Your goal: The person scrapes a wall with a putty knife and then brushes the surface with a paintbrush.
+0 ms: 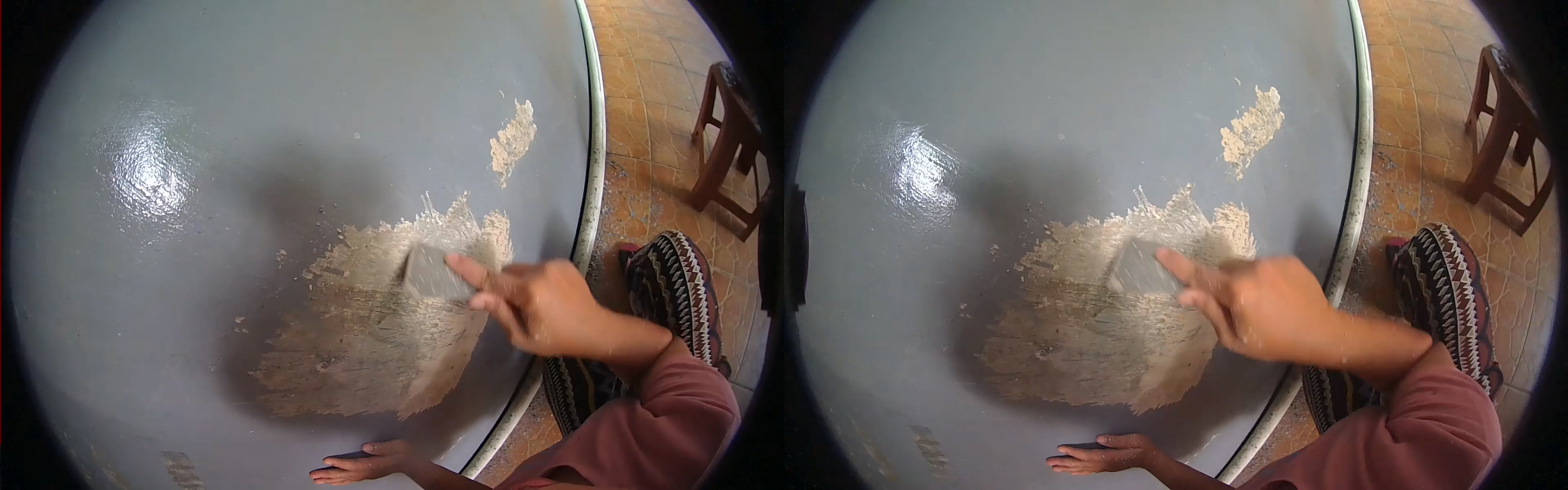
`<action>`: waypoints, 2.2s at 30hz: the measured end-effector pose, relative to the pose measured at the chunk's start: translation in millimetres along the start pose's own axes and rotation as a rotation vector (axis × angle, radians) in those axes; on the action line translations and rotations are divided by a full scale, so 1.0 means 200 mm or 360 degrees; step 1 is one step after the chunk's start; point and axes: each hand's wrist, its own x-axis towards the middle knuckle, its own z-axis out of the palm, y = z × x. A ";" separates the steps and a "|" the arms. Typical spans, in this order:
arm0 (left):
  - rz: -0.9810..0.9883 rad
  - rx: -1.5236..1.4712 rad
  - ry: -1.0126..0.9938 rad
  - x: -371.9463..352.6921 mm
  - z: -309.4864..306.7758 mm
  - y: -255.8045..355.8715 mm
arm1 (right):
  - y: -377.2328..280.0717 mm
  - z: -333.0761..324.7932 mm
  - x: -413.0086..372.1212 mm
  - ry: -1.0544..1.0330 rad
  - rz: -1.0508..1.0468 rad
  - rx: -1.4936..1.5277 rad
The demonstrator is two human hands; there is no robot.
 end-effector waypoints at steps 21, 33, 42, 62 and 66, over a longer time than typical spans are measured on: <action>0.0025 -0.0024 -0.0004 0.01 -0.03 0.01 | 0.15 0.13 0.01 0.0143 0.0558 0.1561; 0.0108 -0.0005 0.0025 0.03 -0.03 0.00 | 0.27 0.07 0.14 -0.0089 0.1035 0.2341; 0.0092 -0.0044 0.0032 0.02 -0.02 -0.01 | 0.20 0.08 0.22 -0.0054 0.0881 0.2253; 0.0075 -0.0059 0.0007 0.03 -0.05 -0.01 | 0.16 0.02 0.24 0.0074 0.0994 0.2277; 0.0023 -0.0071 -0.0002 0.03 -0.06 -0.02 | 0.12 -0.03 0.08 -0.0249 0.1316 0.2408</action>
